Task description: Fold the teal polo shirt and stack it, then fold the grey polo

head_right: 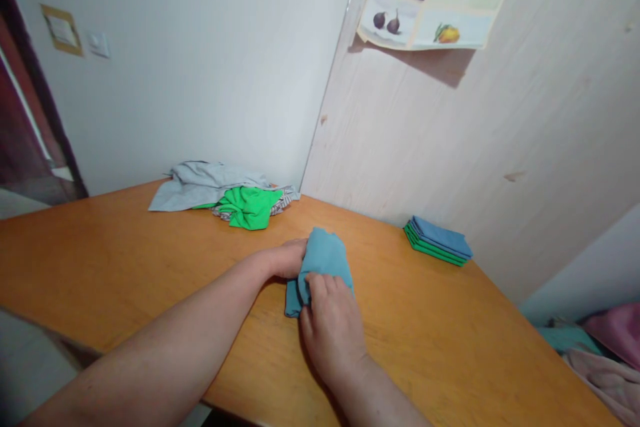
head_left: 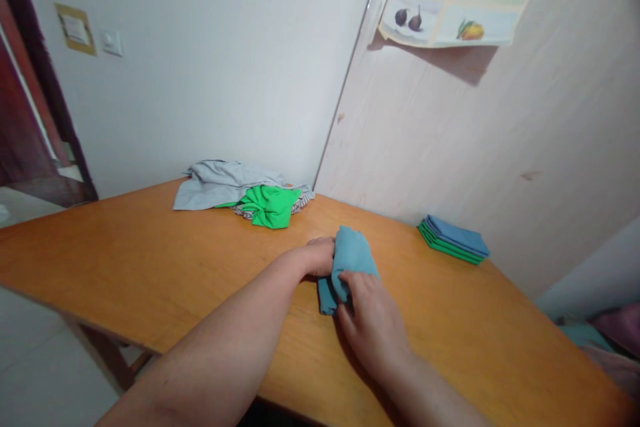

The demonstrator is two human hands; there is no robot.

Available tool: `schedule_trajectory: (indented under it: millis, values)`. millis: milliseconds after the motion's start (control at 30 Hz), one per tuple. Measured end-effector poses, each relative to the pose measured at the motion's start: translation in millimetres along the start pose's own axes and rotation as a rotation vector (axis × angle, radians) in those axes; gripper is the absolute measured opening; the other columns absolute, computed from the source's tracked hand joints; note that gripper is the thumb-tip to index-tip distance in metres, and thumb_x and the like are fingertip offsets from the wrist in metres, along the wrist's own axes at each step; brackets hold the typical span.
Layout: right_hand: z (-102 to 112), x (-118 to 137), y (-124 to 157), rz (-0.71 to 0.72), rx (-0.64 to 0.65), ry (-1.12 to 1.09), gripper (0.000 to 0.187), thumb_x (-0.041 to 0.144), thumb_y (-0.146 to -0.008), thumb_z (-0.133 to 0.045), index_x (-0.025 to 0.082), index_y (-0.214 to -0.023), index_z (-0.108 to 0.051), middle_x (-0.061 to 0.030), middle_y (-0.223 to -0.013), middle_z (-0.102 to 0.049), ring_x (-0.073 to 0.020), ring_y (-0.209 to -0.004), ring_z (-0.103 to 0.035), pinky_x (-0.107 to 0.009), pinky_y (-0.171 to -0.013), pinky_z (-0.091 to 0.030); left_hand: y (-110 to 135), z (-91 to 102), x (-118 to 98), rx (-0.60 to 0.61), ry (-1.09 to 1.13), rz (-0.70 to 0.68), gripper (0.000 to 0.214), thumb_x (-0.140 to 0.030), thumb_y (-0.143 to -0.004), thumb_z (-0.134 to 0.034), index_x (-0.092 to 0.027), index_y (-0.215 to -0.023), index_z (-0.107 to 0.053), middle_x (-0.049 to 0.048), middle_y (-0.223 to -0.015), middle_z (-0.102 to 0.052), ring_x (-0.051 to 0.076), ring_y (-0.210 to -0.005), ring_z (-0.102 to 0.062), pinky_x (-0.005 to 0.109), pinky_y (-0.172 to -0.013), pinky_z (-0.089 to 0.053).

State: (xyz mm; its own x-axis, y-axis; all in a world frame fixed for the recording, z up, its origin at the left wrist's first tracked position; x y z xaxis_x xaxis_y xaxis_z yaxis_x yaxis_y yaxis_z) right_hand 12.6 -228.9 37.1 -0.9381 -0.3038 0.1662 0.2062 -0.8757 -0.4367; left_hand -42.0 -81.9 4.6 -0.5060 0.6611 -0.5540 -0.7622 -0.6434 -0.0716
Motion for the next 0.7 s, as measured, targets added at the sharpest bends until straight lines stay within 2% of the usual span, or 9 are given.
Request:
schedule_trajectory:
  millis: [200, 300, 433, 567, 633, 700]
  values:
    - [-6.0, -1.5, 6.6, 0.017, -0.046, 0.025, 0.027, 0.013, -0.082, -0.052, 0.020, -0.108, -0.060, -0.0090, -0.101, -0.065, -0.0276, -0.098, -0.057, -0.039, -0.083, -0.043, 4.1, 12.3, 13.3, 0.021, 0.199, -0.080, 0.041, -0.031, -0.075, -0.065, -0.016, -0.114, -0.070, 0.0033, -0.116, -0.073, 0.024, -0.104, -0.065, 0.029, -0.092, -0.051]
    - [-3.3, -3.6, 5.4, 0.027, -0.055, 0.007, 0.027, 0.013, -0.083, -0.051, 0.020, -0.107, -0.060, -0.0080, -0.098, -0.065, -0.0266, -0.096, -0.057, -0.038, -0.082, -0.043, 5.4, 20.0, 19.9, 0.001, 0.143, -0.036, 0.045, -0.029, -0.071, -0.068, -0.017, -0.115, -0.070, 0.0015, -0.110, -0.074, 0.023, -0.102, -0.065, 0.027, -0.090, -0.051]
    - [3.9, -9.5, 1.9, -0.034, -0.108, -0.023, 0.027, 0.014, -0.085, -0.051, 0.020, -0.110, -0.060, -0.0082, -0.100, -0.064, -0.0254, -0.094, -0.056, -0.038, -0.081, -0.043, 3.9, 20.5, 22.0, -0.009, 0.021, 0.023, 0.045, -0.030, -0.067, -0.072, -0.019, -0.111, -0.071, 0.0014, -0.107, -0.075, 0.024, -0.101, -0.066, 0.025, -0.085, -0.051]
    - [4.7, 2.4, 0.4, 0.005, -0.074, -0.013, 0.024, 0.016, -0.088, -0.050, 0.021, -0.109, -0.061, -0.0077, -0.100, -0.065, -0.0256, -0.095, -0.056, -0.038, -0.082, -0.042, 2.5, 20.0, 20.8, -0.061, 0.026, 0.020, 0.043, -0.030, -0.067, -0.071, -0.020, -0.109, -0.072, 0.0028, -0.110, -0.075, 0.025, -0.101, -0.066, 0.026, -0.084, -0.051]
    - [1.5, 12.6, 1.5, 0.027, -0.022, 0.021, 0.017, 0.025, -0.091, -0.052, 0.022, -0.105, -0.062, -0.0073, -0.098, -0.065, -0.0266, -0.095, -0.056, -0.039, -0.083, -0.041, 2.8, 20.8, 22.5, -0.085, 0.047, 0.033, 0.042, -0.027, -0.066, -0.071, -0.021, -0.107, -0.073, 0.0031, -0.110, -0.075, 0.024, -0.100, -0.066, 0.025, -0.084, -0.051]
    - [-0.8, 21.1, 3.0, 0.027, 0.009, 0.070, 0.022, 0.041, -0.090, -0.059, 0.023, -0.102, -0.062, -0.0077, -0.097, -0.065, -0.0288, -0.095, -0.056, -0.042, -0.084, -0.039, 3.6, 22.6, 26.9, -0.107, 0.072, 0.081, 0.041, -0.024, -0.065, -0.071, -0.020, -0.105, -0.073, 0.0032, -0.108, -0.075, 0.023, -0.097, -0.066, 0.025, -0.082, -0.050]
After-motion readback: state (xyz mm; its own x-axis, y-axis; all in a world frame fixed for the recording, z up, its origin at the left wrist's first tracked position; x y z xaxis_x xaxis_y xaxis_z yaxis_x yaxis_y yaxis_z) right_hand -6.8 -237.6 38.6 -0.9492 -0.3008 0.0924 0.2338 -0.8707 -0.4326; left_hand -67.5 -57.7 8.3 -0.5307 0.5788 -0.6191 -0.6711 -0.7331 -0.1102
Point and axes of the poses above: each hand's wrist, its own y-axis away from the middle knuckle, its own z-axis out of the back of the hand, x = y × z, the point moved 7 cm from there along -y, towards the middle knuckle
